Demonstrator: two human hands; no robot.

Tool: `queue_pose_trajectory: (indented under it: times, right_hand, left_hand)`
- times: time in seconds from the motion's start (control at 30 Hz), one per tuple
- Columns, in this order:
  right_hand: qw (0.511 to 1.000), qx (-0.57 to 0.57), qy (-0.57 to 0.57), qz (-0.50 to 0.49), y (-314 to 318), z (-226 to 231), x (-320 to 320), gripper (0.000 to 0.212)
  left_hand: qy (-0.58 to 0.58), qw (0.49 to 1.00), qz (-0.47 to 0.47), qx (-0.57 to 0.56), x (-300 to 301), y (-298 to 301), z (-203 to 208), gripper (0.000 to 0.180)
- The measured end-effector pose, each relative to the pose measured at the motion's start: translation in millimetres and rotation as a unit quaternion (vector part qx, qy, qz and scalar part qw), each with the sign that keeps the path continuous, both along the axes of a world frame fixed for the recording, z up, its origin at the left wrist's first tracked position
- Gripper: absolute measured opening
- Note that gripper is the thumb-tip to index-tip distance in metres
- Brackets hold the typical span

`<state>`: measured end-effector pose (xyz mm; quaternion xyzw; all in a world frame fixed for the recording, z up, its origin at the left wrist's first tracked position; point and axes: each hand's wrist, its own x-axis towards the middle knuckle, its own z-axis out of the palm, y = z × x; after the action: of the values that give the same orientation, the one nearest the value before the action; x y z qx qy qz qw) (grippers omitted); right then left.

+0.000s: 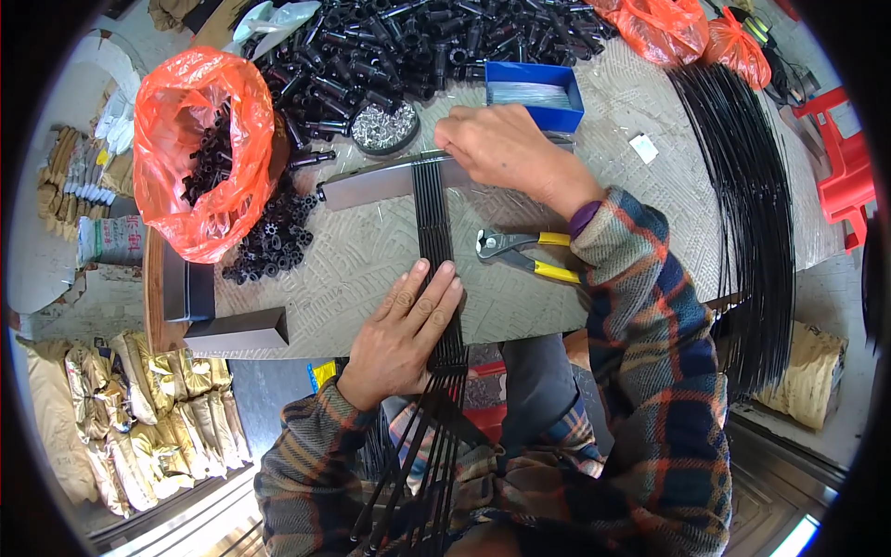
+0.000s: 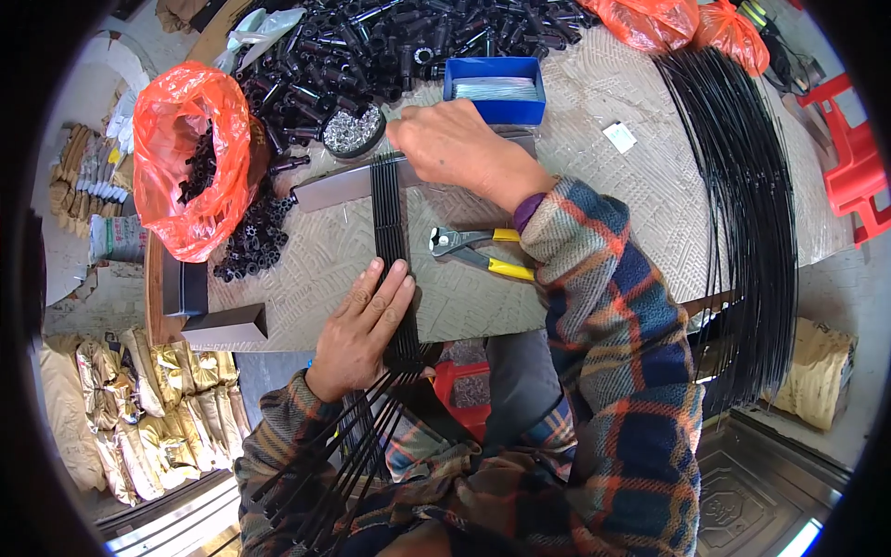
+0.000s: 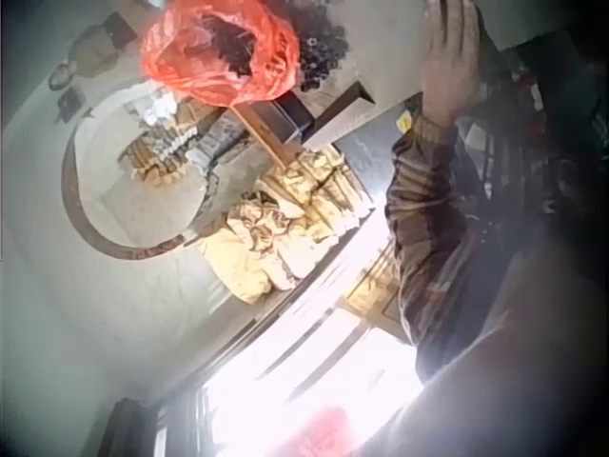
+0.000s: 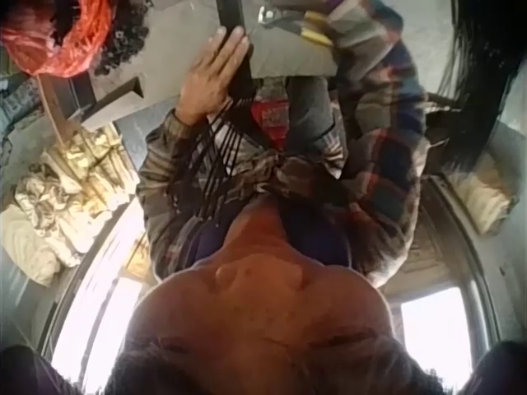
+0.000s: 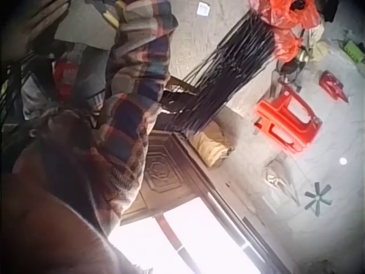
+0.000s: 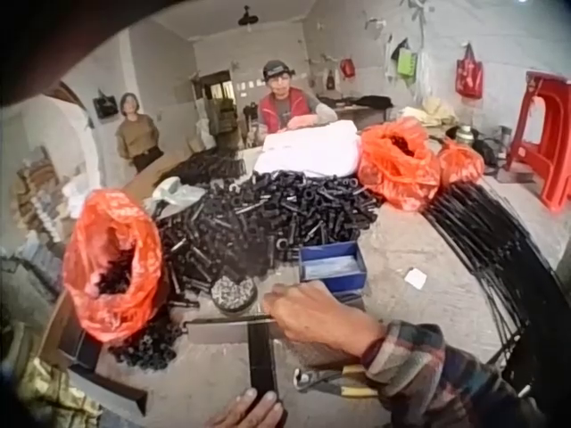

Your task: Assembling and trimming wire harness components at a factory workstation.

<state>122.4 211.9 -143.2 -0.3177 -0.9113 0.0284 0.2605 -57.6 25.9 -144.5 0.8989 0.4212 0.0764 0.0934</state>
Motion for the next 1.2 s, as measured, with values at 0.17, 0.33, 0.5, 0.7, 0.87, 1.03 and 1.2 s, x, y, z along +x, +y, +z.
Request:
queue_pose_trajectory:
  times: [0.17,0.33,0.5,0.7,0.87,1.03,1.2]
  right_hand:
    - [0.999,0.038,-0.015,0.013,-1,8,12,0.002]
    - [0.996,-0.018,0.075,0.049,6,-8,4,0.002]
    - [0.988,-0.088,0.116,0.056,6,-8,4,0.005]
    - [0.994,-0.035,-0.078,-0.064,-3,15,36,0.010]
    - [1.000,0.006,0.023,-0.012,3,2,15,0.007]
    - [1.000,0.002,-0.006,-0.008,3,4,20,0.004]
    - [1.000,-0.019,0.002,0.004,6,1,16,0.004]
  left_hand:
    - [-0.016,1.000,-0.010,0.000,9,3,2,0.082]
    - [-0.016,1.000,0.001,0.003,6,2,-1,0.081]
    - [-0.001,1.000,0.007,0.008,1,0,-3,0.079]
    - [-0.012,1.000,-0.015,0.018,17,4,0,0.080]
    - [-0.003,1.000,0.004,0.009,4,1,-3,0.080]
    - [-0.003,1.000,0.001,0.009,7,1,-3,0.082]
    - [-0.003,1.000,0.002,0.006,5,2,-1,0.083]
